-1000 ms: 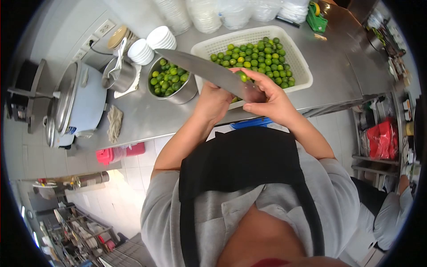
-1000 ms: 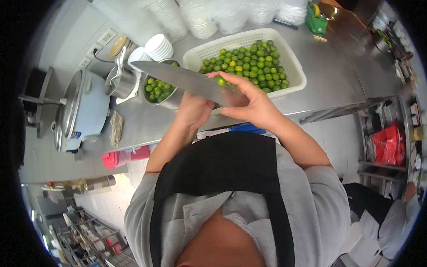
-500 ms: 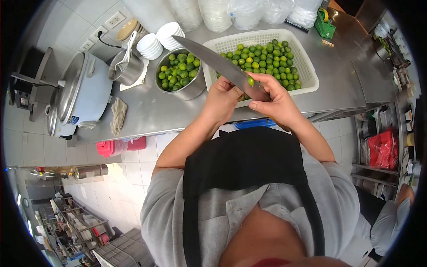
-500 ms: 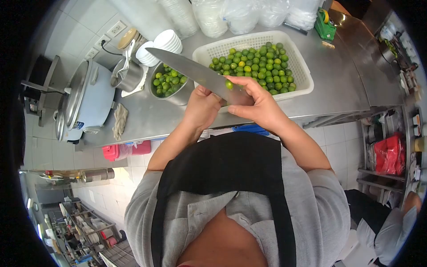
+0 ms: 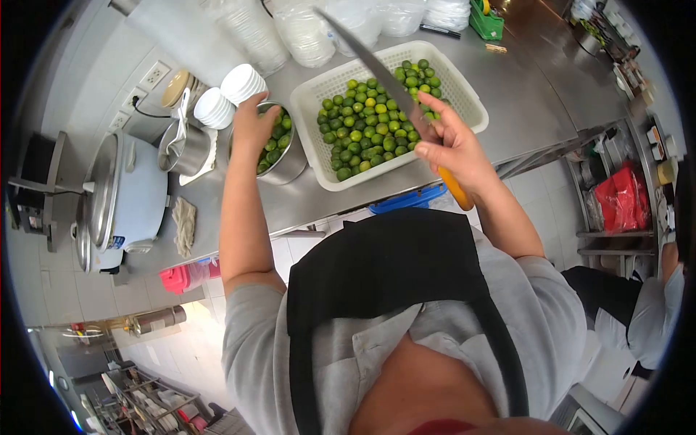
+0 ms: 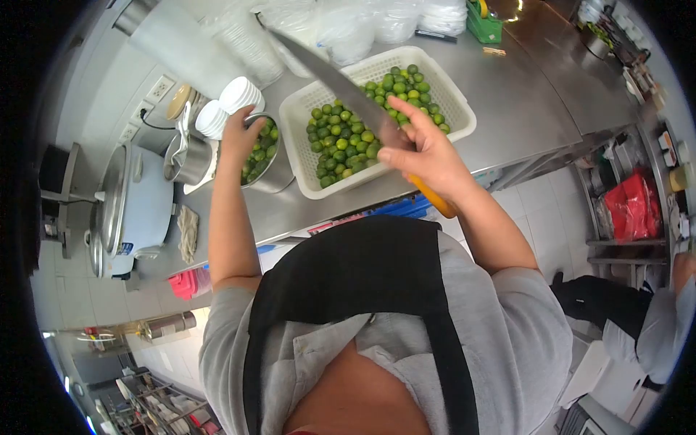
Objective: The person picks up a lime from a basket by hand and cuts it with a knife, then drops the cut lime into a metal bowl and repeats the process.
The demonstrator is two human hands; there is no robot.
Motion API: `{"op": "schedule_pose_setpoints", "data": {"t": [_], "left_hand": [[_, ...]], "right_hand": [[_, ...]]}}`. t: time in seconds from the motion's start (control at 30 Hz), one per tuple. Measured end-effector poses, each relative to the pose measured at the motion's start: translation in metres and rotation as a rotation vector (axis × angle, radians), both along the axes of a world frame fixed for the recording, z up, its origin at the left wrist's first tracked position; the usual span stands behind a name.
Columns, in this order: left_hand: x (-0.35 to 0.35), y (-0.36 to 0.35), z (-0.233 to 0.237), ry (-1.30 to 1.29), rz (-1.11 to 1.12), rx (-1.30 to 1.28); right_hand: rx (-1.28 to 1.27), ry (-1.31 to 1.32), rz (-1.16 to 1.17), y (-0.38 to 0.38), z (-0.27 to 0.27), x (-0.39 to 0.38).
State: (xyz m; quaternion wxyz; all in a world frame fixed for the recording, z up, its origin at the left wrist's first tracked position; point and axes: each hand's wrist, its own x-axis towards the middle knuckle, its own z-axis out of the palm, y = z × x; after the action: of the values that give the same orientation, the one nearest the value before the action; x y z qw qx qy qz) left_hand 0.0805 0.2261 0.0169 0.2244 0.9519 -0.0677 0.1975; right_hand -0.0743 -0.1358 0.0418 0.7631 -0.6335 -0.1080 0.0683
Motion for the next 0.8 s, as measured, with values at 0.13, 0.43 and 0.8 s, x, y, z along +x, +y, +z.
{"op": "schedule_pose_setpoints", "data": {"t": [0.13,0.43,0.8], "left_hand": [[0.015,-0.1,0.002,0.333,-0.397,-0.038],[0.039,-0.161,-0.043,0.373,-0.412,0.442],[-0.046,-0.145,0.009,0.823,-0.685,-1.698]], "right_hand": [[0.06,0.064,-0.123,-0.001,-0.002,0.001],[0.107,0.0,-0.066,-0.01,-0.007,-0.013],[0.143,0.084,-0.029,-0.001,-0.002,0.0]]}}
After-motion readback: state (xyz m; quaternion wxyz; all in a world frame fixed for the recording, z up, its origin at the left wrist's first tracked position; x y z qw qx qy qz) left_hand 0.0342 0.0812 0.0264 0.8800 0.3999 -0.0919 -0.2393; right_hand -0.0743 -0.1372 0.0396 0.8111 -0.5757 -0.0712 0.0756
